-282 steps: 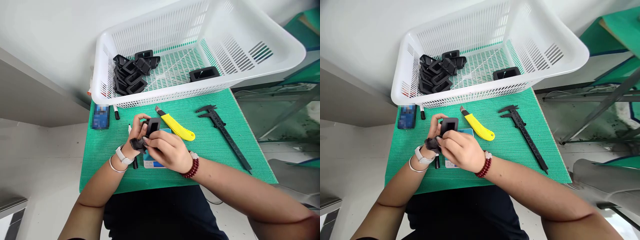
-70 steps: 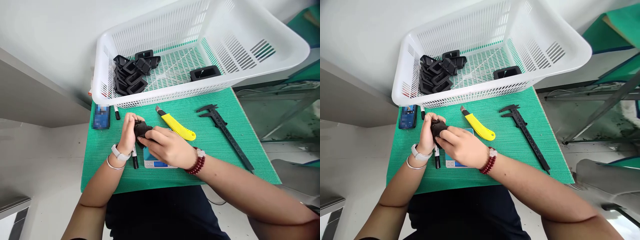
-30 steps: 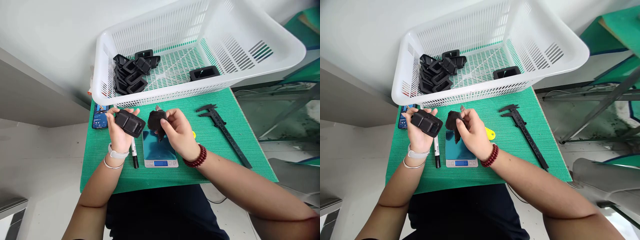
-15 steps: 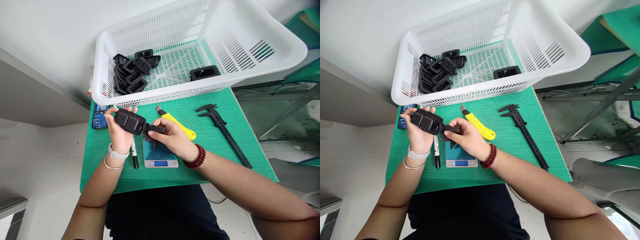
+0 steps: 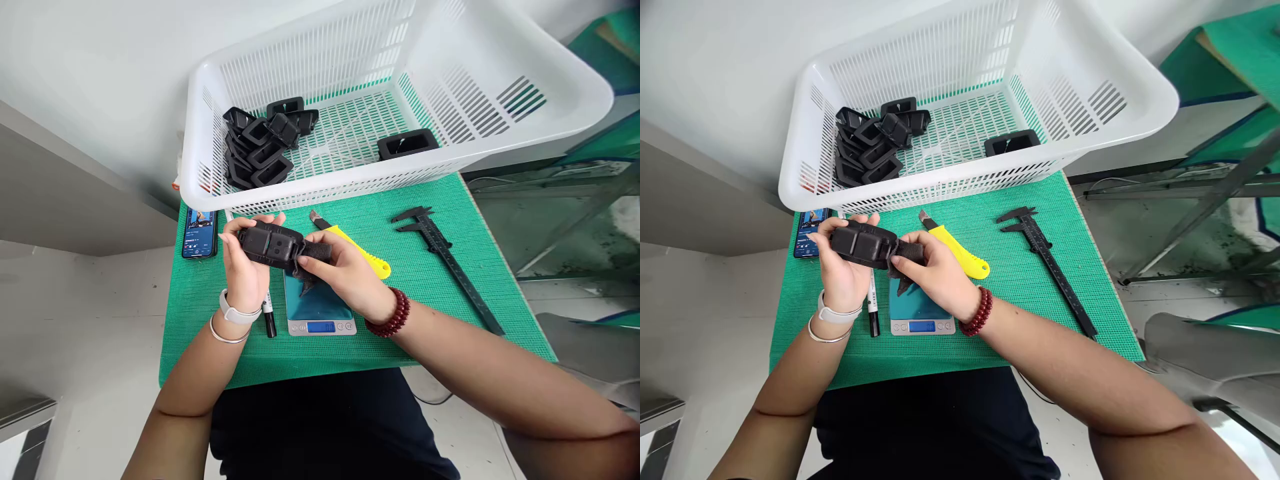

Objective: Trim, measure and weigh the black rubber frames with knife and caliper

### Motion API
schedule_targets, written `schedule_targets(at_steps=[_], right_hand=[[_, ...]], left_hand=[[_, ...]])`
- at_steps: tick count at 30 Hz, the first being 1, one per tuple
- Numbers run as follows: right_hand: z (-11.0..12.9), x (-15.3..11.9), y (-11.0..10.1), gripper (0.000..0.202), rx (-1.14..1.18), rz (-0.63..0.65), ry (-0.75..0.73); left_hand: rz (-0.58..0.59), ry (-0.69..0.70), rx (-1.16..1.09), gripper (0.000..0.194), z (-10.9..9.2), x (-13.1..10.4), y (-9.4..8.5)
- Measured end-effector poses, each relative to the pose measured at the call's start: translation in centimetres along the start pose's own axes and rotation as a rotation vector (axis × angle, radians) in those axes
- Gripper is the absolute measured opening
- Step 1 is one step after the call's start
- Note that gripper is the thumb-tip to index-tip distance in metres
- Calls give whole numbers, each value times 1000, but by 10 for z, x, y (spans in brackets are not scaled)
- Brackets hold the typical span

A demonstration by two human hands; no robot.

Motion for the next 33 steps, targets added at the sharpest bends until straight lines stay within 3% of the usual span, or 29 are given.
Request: schedule_targets(at_steps=[9,16,20,23,28,33], right_hand=[[1,-3,-2,25,-69,-18,63],[8,-3,-4,23,-193,-67,6],[11,-4,-7,22,-241,-102,-2],[11,-4,-8,20,-330,-94,14],[17,-4,-12,8,-459,-131,-21],[22,-5,-12,18,-523,-142,-53]], left_hand=[[114,0,33,46,1,-2,5],[225,-11,159,57,2,-3,1],[262,0,164,49,3,-4,5],[270,-33,149,50,6,-5,8],[225,-64,154,68,8,-5,4],[217,-101,142,47,10,-5,2]])
Point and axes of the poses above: each hand's wrist, its own x-axis towards the middle knuckle, its own y-axis out of the palm, z = x × y, the point moved 8 cm from there along x, towards the middle knuckle, and after that the axes turned 9 degrees about z, right-handed, at the moved point
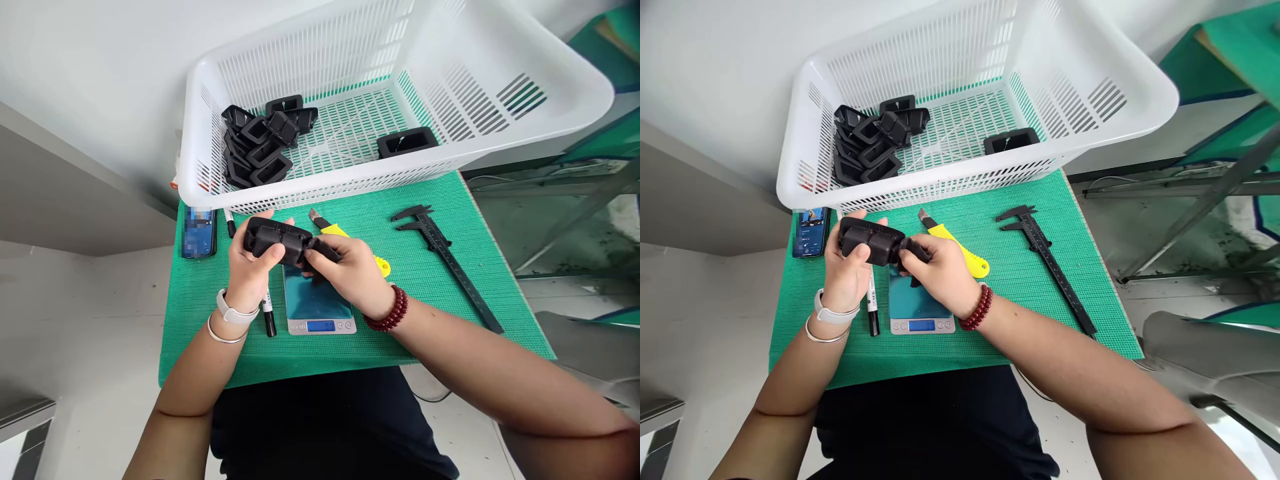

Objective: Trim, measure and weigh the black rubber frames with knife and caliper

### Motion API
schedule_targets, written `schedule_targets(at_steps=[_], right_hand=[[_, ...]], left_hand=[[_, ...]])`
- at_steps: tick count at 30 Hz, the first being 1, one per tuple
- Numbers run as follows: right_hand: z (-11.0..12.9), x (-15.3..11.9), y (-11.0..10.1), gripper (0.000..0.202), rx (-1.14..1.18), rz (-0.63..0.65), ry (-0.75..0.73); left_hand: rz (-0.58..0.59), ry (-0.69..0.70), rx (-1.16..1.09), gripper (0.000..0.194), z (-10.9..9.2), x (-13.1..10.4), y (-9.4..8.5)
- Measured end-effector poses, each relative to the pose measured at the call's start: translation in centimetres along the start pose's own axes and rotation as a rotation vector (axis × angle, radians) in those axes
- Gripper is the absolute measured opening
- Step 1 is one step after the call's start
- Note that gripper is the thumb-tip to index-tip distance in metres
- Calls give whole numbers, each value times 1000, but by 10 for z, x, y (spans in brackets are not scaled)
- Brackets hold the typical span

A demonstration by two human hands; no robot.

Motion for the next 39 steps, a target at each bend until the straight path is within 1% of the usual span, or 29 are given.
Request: schedule_targets(at_steps=[4,8,12,15,19,23,25,30,34,36,39], right_hand=[[2,-2,-1,26,-42,-21,-17],[1,-1,0,17,-32,-8,-5],[2,0,0,10,-14,9,-1],[3,-1,0,15,-23,18,-12],[2,-1,0,22,-52,7,-15],[3,-1,-1,9,-91,-9,-14],[3,0,-1,8,-90,-3,-19],[3,0,1,20,-45,20,-28],[3,0,-2,10,-26,-18,-22],[2,0,-6,13,55,-55,-9],[-1,1,-9,6,198,-85,0]], left_hand=[[-4,-37,-26,42,2,-1,0],[-30,-76,-31,45,5,-3,-1],[-28,-67,-46,44,6,-2,-1],[-26,-61,-52,42,6,-3,-1],[-42,-76,-24,44,7,-3,-2],[-58,-57,-11,44,6,-3,-4],[-69,-52,-6,44,5,-3,-5],[-55,-59,-4,45,6,-3,-4],[-62,-46,-22,41,5,-3,-5],[-79,-45,-22,40,4,-3,-6],[-96,-35,-14,40,3,-3,-7]])
Point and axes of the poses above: each hand's wrist, its own x-axis towards the middle knuckle, its own y-axis out of the palm, z = x × y, the point moved 8 cm from there along x, towards the middle knuckle, and after that the axes turned 9 degrees about z, right-handed, at the moved point
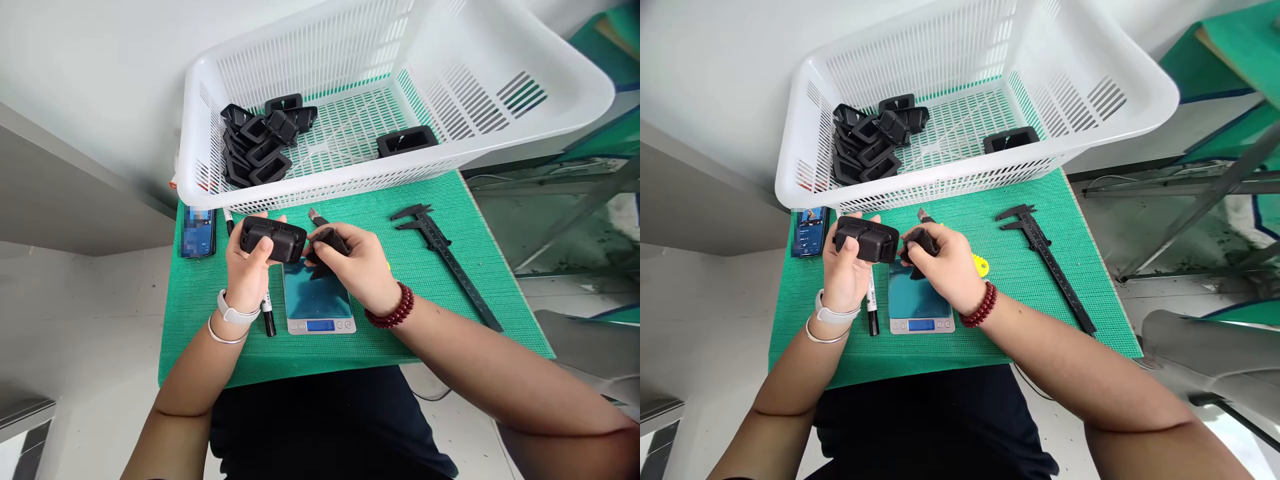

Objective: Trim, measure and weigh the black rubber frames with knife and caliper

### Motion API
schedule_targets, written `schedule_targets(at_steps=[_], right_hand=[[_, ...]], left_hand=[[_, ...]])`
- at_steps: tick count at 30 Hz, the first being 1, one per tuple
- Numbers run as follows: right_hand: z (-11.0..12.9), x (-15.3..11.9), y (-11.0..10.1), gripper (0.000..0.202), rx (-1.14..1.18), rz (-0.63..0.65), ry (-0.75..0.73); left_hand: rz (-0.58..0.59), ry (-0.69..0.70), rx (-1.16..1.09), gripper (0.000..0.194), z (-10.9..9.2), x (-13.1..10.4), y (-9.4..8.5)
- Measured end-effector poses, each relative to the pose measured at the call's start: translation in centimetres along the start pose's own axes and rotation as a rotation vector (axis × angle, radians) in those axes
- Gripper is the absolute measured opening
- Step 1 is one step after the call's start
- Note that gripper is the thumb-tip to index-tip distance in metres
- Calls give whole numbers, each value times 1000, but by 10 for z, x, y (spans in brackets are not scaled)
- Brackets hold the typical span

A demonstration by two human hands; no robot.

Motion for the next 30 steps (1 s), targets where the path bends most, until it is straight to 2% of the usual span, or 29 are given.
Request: schedule_targets(at_steps=[6,14,17,22,27,30], right_hand=[[-6,0,6,23,110,52,36],[-5,-1,15,24,113,128,14],[-4,-1,12,18,9,107,-1],[8,-4,4,8,-353,-7,-79],[8,-3,8,14,-336,47,-79],[8,-2,9,10,-339,58,-91]], left_hand=[[-42,6,-6,39,-1,-1,-5],[-10,17,-8,41,1,-1,0],[9,39,7,41,0,-2,2],[27,29,21,45,0,-1,3],[38,43,26,44,1,-1,5],[25,41,26,44,1,-2,4]])
Point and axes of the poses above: each hand's wrist, its own x-axis towards the middle knuckle, its own y-axis out of the palm, z = x × y, the point moved 8 cm from there along x, towards the middle knuckle, and after that the axes turned 9 degrees about z, right-handed, at the moved point
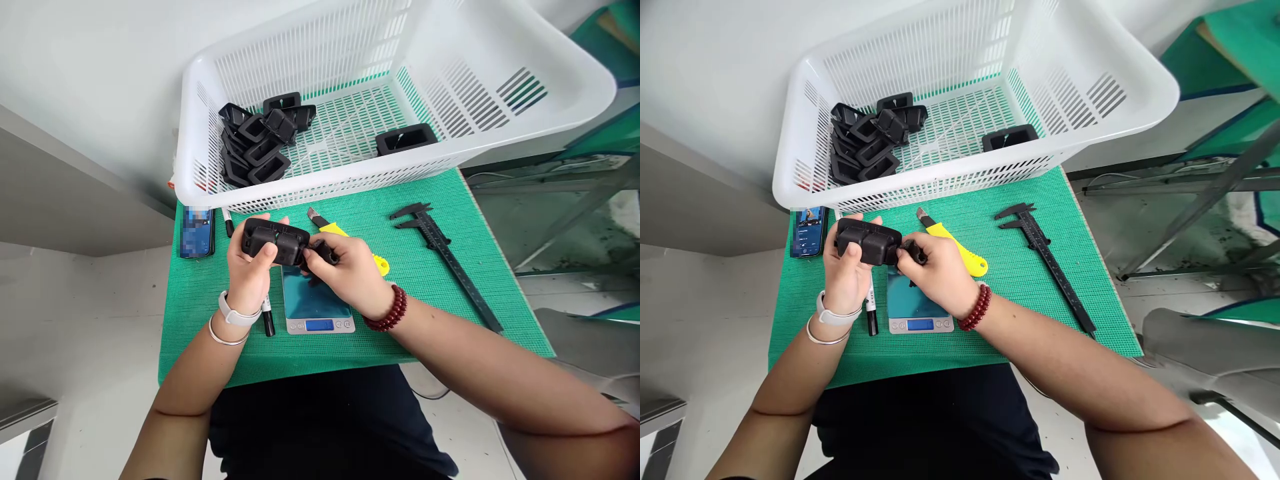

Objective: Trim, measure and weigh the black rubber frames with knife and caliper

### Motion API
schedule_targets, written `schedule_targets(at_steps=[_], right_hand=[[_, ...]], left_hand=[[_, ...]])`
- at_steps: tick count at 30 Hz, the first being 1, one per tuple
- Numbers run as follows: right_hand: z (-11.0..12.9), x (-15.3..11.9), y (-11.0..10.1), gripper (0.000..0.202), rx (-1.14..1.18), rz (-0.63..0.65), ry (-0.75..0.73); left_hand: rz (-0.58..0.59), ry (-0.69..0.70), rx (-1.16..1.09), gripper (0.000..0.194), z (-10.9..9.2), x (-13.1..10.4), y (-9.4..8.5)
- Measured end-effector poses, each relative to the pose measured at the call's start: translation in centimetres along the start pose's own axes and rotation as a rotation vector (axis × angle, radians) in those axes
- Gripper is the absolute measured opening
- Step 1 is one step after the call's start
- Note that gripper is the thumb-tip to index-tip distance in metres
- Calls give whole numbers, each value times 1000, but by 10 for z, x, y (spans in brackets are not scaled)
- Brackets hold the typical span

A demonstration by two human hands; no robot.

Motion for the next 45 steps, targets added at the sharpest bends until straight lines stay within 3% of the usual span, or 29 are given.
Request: schedule_targets(at_steps=[8,12,18,26,34,45], right_hand=[[-4,1,3,13,90,32,27],[-10,3,-2,16,235,-25,46],[-14,3,-2,1,453,-43,36],[-5,5,-1,10,205,3,-6],[-14,4,5,25,374,40,75],[-15,4,5,20,334,48,79]], left_hand=[[-22,-15,-7,44,-1,0,-1],[-31,-26,-32,43,0,0,-4],[-38,-53,-44,42,0,0,-7],[-30,-44,-39,42,0,1,-6],[-13,-42,-44,45,-1,1,-2],[-42,-45,-64,40,0,1,-6]])
Point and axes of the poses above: each hand's wrist, its own x-axis towards the middle knuckle, its own y-axis out of the palm, z = x × y, the point moved 8 cm from there along x, towards the middle knuckle, and after that the axes turned 9 degrees about z, right-handed, at the moved point
